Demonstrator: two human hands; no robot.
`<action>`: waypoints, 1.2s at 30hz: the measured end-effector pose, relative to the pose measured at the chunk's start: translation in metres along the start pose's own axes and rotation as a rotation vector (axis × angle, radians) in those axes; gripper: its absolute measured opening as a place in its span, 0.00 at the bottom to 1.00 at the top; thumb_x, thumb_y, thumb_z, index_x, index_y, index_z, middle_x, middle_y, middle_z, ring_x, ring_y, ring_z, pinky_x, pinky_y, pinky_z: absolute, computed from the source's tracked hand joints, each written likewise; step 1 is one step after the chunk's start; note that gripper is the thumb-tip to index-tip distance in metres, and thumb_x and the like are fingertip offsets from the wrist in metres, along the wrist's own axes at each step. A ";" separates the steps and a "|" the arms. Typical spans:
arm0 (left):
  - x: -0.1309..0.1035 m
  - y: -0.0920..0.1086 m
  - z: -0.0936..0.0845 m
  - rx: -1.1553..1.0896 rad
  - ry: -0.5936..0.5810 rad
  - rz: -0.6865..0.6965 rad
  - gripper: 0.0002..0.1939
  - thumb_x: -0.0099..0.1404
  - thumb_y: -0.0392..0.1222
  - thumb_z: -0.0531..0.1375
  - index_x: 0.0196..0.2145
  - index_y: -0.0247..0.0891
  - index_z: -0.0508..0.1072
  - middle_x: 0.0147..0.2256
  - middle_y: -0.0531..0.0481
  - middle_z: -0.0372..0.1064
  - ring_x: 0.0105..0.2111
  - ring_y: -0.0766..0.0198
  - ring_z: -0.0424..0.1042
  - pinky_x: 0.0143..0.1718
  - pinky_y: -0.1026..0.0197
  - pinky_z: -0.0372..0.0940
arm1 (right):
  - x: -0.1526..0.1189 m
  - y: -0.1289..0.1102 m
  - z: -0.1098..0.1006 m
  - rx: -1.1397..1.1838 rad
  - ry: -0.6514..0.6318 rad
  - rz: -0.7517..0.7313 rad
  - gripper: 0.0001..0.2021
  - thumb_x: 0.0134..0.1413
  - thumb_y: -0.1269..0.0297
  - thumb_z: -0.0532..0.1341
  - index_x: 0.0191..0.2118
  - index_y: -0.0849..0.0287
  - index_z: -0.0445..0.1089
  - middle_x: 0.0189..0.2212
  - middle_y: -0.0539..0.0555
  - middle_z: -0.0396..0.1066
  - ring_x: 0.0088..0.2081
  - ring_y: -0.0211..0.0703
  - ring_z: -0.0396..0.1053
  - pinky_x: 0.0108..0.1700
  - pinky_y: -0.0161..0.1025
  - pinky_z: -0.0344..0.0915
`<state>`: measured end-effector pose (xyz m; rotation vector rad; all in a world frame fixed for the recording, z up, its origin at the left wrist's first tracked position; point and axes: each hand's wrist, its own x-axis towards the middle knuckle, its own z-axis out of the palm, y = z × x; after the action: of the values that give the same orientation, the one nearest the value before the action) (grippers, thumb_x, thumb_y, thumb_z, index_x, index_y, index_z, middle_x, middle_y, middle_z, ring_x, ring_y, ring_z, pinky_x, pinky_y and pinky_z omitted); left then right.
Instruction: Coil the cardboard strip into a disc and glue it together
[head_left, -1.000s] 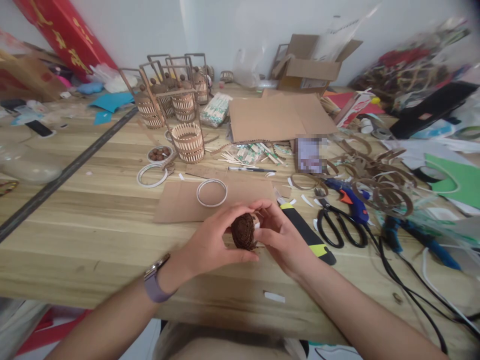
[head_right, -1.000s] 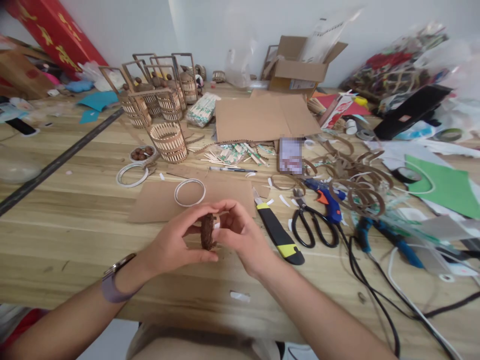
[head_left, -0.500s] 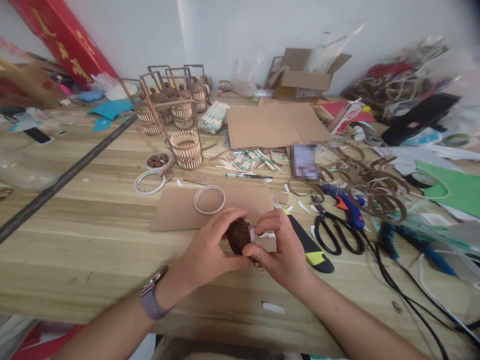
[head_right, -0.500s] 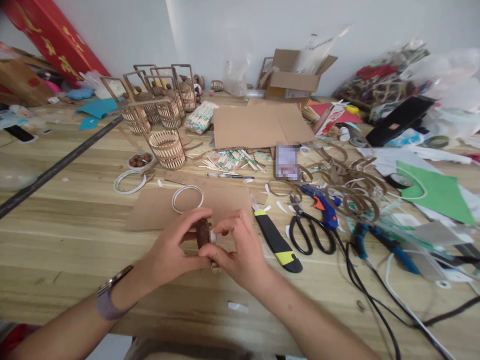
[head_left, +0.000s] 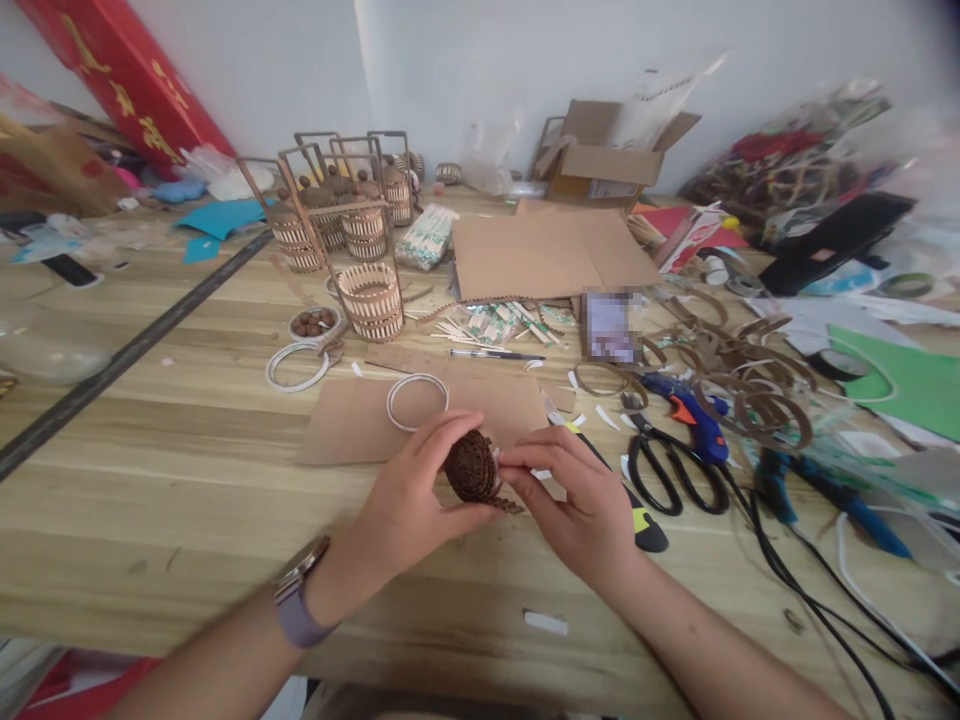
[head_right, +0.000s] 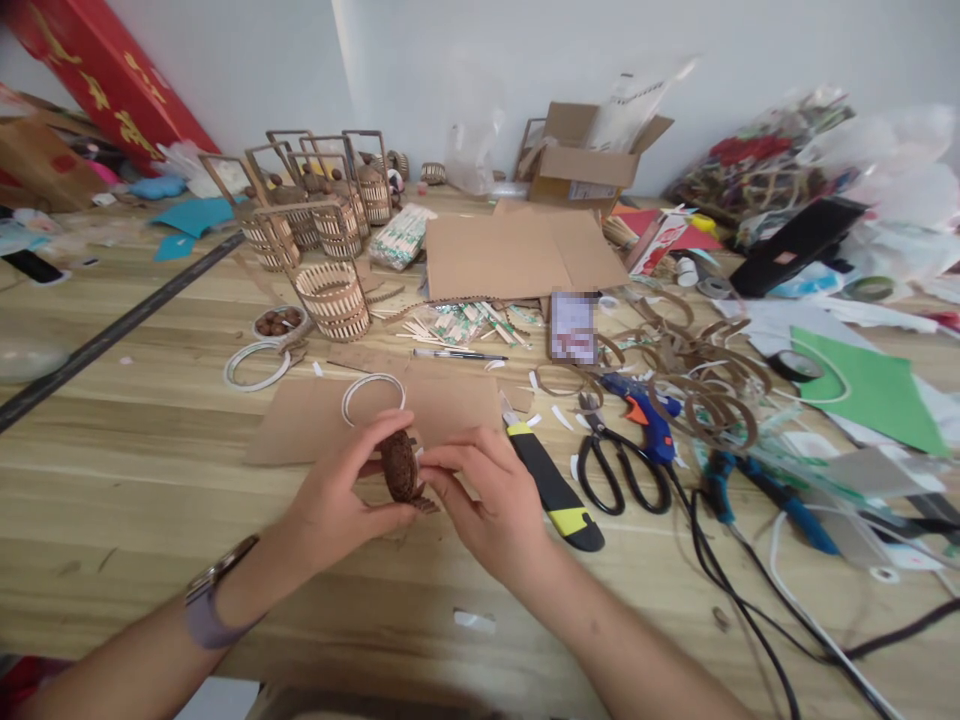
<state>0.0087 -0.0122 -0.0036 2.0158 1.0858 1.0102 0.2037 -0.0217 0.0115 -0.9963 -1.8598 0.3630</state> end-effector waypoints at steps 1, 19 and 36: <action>0.000 0.000 0.000 0.011 -0.001 0.009 0.36 0.57 0.43 0.70 0.60 0.44 0.63 0.59 0.40 0.65 0.57 0.47 0.68 0.58 0.45 0.66 | 0.000 0.000 0.000 -0.012 -0.002 -0.007 0.07 0.59 0.70 0.63 0.39 0.51 0.76 0.32 0.53 0.76 0.34 0.44 0.74 0.35 0.40 0.71; 0.003 -0.003 0.003 0.179 0.092 0.079 0.32 0.60 0.42 0.69 0.59 0.42 0.62 0.57 0.39 0.67 0.56 0.48 0.69 0.57 0.46 0.67 | 0.006 -0.003 -0.001 0.293 -0.040 0.519 0.06 0.52 0.59 0.66 0.30 0.56 0.74 0.24 0.51 0.76 0.26 0.41 0.72 0.30 0.37 0.68; 0.002 -0.008 0.009 0.288 0.173 0.101 0.32 0.60 0.40 0.68 0.59 0.42 0.61 0.55 0.39 0.67 0.55 0.48 0.70 0.54 0.47 0.68 | -0.002 -0.004 0.007 -0.162 -0.062 0.224 0.06 0.56 0.70 0.63 0.32 0.53 0.78 0.27 0.48 0.80 0.30 0.43 0.75 0.35 0.40 0.66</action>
<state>0.0144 -0.0080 -0.0136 2.2629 1.2943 1.1525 0.1965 -0.0247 0.0094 -1.3233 -1.8595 0.3836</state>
